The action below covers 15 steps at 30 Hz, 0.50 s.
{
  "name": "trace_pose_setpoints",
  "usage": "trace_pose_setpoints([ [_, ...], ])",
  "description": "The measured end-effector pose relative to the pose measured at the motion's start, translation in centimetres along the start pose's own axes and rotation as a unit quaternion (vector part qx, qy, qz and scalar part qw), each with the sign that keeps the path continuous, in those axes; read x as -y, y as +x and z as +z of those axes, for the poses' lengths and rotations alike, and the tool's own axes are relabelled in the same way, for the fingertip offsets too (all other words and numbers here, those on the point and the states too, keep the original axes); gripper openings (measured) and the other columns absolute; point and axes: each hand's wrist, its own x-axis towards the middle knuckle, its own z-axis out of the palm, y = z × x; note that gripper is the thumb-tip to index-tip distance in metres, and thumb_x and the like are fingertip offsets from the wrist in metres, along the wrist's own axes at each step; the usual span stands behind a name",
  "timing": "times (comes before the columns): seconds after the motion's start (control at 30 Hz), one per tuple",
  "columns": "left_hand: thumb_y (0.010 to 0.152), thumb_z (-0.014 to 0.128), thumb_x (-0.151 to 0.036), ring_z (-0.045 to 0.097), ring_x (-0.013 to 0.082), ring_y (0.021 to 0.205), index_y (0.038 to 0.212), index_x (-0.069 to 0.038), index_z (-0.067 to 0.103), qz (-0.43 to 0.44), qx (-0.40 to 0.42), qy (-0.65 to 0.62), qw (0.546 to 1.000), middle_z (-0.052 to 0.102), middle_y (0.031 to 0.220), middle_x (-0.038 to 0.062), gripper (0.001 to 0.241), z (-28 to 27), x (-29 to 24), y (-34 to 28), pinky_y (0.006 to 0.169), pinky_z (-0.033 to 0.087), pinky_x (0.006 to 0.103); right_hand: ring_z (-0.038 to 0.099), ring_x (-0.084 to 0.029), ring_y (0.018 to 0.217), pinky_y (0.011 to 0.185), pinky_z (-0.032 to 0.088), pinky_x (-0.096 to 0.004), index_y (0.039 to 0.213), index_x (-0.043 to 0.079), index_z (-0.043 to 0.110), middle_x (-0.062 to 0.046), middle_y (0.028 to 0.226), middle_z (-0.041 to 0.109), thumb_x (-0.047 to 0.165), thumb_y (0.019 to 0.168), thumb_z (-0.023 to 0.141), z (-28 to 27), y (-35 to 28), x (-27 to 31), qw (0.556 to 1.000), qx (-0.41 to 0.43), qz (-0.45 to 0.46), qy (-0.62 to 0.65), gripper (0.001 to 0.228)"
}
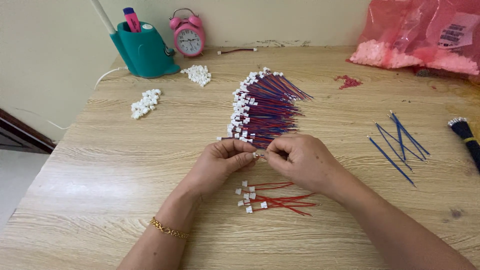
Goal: The person assembles wire harnesses by inserting red and blue wires into white plastic connectors. They handle the wires and connectors by hand, organizing them into a growing bundle on the table. The person also opens a plastic bag containing red beads and pours them onto the table.
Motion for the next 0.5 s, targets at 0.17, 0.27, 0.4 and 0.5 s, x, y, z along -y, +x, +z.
trace_pose_setpoints([
  [0.17, 0.083, 0.075, -0.007, 0.064, 0.0099, 0.075, 0.099, -0.002, 0.072, 0.001, -0.004, -0.008, 1.0, 0.07, 0.08, 0.005, 0.017, 0.35, -0.15, -0.23, 0.07, 0.053, 0.0215, 0.063, -0.022, 0.065, 0.064, 0.051, -0.033, 0.072, 0.009, 0.07, -0.01, 0.063, 0.064, 0.023, 0.086, 0.064, -0.07, -0.07, 0.25, 1.0, -0.001, -0.002, -0.005, 0.02],
  [0.27, 0.083, 0.075, -0.006, 0.064, 0.0105, 0.076, 0.099, -0.002, 0.072, 0.004, -0.01, -0.015, 1.0, 0.069, 0.08, 0.005, 0.016, 0.5, -0.03, -0.23, 0.07, 0.053, 0.0221, 0.065, -0.026, 0.067, 0.064, 0.051, -0.035, 0.073, 0.01, 0.07, -0.011, 0.064, 0.064, 0.024, 0.085, 0.064, 0.09, -0.11, -0.03, 1.0, -0.005, -0.011, -0.026, 0.019],
  [0.4, 0.083, 0.075, -0.006, 0.064, 0.0105, 0.076, 0.099, -0.003, 0.073, 0.009, -0.013, -0.008, 1.0, 0.069, 0.08, 0.006, 0.016, 0.73, -0.44, -0.46, 0.07, 0.053, 0.0234, 0.065, -0.023, 0.067, 0.064, 0.051, -0.033, 0.071, 0.014, 0.068, -0.008, 0.063, 0.063, 0.028, 0.083, 0.065, 0.29, -0.2, 0.02, 0.999, -0.016, 0.003, -0.044, 0.019],
  [0.5, 0.083, 0.075, -0.007, 0.063, 0.01, 0.076, 0.1, -0.002, 0.073, 0.01, -0.021, -0.006, 1.0, 0.07, 0.081, 0.005, 0.017, 0.45, -0.5, -0.4, 0.071, 0.053, 0.0234, 0.066, -0.024, 0.068, 0.064, 0.052, -0.033, 0.072, 0.012, 0.068, -0.008, 0.063, 0.063, 0.025, 0.085, 0.064, 0.43, -0.18, -0.08, 0.999, -0.03, -0.018, -0.031, 0.018],
])
